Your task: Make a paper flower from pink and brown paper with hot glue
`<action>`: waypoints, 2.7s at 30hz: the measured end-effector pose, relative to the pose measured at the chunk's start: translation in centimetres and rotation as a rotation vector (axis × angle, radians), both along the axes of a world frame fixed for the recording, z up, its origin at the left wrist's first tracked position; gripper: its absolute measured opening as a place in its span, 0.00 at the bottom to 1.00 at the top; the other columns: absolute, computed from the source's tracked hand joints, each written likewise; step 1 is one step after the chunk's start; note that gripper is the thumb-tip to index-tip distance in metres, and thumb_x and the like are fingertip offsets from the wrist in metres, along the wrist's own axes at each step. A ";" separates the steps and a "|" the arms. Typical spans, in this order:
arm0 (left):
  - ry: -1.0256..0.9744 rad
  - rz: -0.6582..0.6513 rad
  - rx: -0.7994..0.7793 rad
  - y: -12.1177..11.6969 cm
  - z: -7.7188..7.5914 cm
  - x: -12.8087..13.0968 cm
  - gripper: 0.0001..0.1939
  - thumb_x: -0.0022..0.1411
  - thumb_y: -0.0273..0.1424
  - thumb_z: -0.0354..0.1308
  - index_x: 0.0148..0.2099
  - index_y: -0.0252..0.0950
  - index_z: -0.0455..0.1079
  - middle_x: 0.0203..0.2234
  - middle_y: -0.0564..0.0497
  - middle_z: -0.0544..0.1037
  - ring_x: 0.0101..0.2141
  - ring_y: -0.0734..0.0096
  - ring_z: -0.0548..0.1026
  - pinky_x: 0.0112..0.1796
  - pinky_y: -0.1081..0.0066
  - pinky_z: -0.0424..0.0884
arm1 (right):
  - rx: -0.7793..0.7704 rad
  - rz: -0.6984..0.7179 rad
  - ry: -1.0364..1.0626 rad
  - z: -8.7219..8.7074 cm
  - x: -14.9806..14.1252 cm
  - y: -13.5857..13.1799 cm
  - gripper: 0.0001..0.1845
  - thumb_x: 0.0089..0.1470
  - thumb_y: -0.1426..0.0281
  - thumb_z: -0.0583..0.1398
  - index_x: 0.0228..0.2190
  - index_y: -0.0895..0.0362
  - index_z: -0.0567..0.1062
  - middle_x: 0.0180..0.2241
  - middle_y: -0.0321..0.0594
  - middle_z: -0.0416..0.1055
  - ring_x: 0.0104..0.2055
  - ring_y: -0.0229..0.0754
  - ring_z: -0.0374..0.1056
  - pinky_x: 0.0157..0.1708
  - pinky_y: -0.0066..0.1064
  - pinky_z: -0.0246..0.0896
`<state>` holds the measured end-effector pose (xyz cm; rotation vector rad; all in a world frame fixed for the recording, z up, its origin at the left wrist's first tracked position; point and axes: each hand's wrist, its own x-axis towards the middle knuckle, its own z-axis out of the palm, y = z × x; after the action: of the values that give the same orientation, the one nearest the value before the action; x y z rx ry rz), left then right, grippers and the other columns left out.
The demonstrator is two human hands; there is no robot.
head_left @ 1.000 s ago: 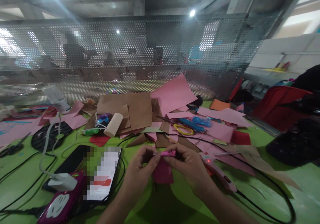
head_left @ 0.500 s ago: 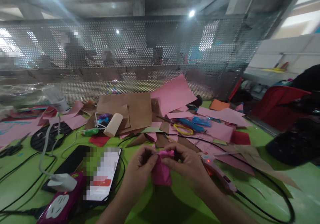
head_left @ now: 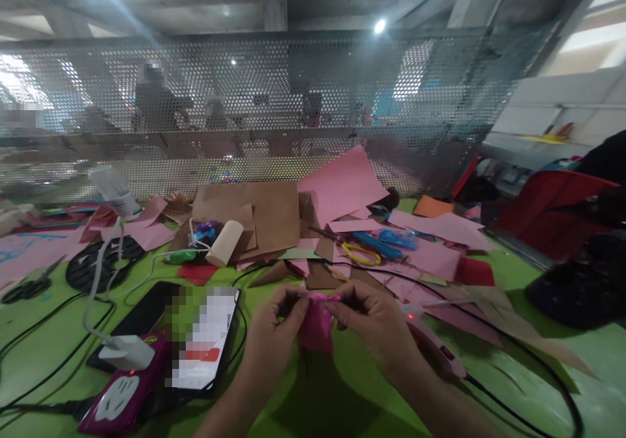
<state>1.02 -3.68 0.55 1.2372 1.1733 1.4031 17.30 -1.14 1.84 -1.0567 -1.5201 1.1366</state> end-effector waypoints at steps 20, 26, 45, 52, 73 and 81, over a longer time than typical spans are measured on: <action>-0.272 -0.267 -0.098 0.4 -0.3 0.1 0.10 0.57 0.36 0.64 0.34 0.34 0.72 0.29 0.52 0.73 0.32 0.73 0.69 0.36 0.75 0.63 | 0.294 0.058 -0.244 1.2 0.3 0.2 0.07 0.47 0.75 0.66 0.31 0.54 0.77 0.30 0.35 0.74 0.33 0.39 0.69 0.33 0.27 0.64; -0.326 -0.277 -0.120 0.4 -0.5 0.5 0.15 0.53 0.40 0.67 0.32 0.34 0.70 0.27 0.53 0.70 0.30 0.74 0.65 0.33 0.75 0.61 | 0.347 0.069 -0.286 1.0 0.5 0.1 0.07 0.48 0.77 0.65 0.32 0.54 0.77 0.29 0.35 0.74 0.32 0.39 0.69 0.33 0.28 0.63; -0.208 -0.093 -0.032 0.3 -0.3 0.9 0.09 0.55 0.35 0.63 0.33 0.36 0.68 0.28 0.53 0.71 0.31 0.71 0.69 0.33 0.73 0.66 | 0.220 0.010 -0.205 1.4 -0.1 -0.5 0.13 0.46 0.77 0.61 0.36 0.53 0.75 0.31 0.35 0.72 0.33 0.39 0.68 0.32 0.28 0.62; -0.259 -0.066 -0.018 0.2 0.1 0.6 0.12 0.53 0.38 0.66 0.32 0.36 0.69 0.27 0.54 0.71 0.30 0.72 0.68 0.32 0.75 0.65 | 0.016 0.034 -0.096 0.5 0.3 0.1 0.08 0.50 0.64 0.65 0.28 0.56 0.76 0.26 0.35 0.68 0.30 0.40 0.63 0.30 0.29 0.59; -0.309 -0.126 -0.083 0.2 0.2 0.3 0.12 0.50 0.36 0.69 0.29 0.33 0.72 0.22 0.54 0.72 0.26 0.76 0.67 0.30 0.76 0.62 | -0.104 0.067 0.066 0.5 -0.1 0.0 0.09 0.44 0.65 0.69 0.25 0.57 0.77 0.24 0.35 0.71 0.28 0.39 0.65 0.29 0.28 0.61; -0.421 0.009 -0.125 0.3 0.3 0.3 0.16 0.48 0.36 0.71 0.35 0.37 0.69 0.25 0.56 0.74 0.29 0.75 0.72 0.31 0.76 0.65 | -0.132 0.180 0.099 1.1 0.0 -0.4 0.15 0.47 0.59 0.69 0.33 0.56 0.80 0.31 0.39 0.75 0.33 0.42 0.69 0.33 0.31 0.65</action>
<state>1.30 -3.34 0.87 0.7988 0.9548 1.4830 17.34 -1.54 2.90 -0.9499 -1.5005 1.4101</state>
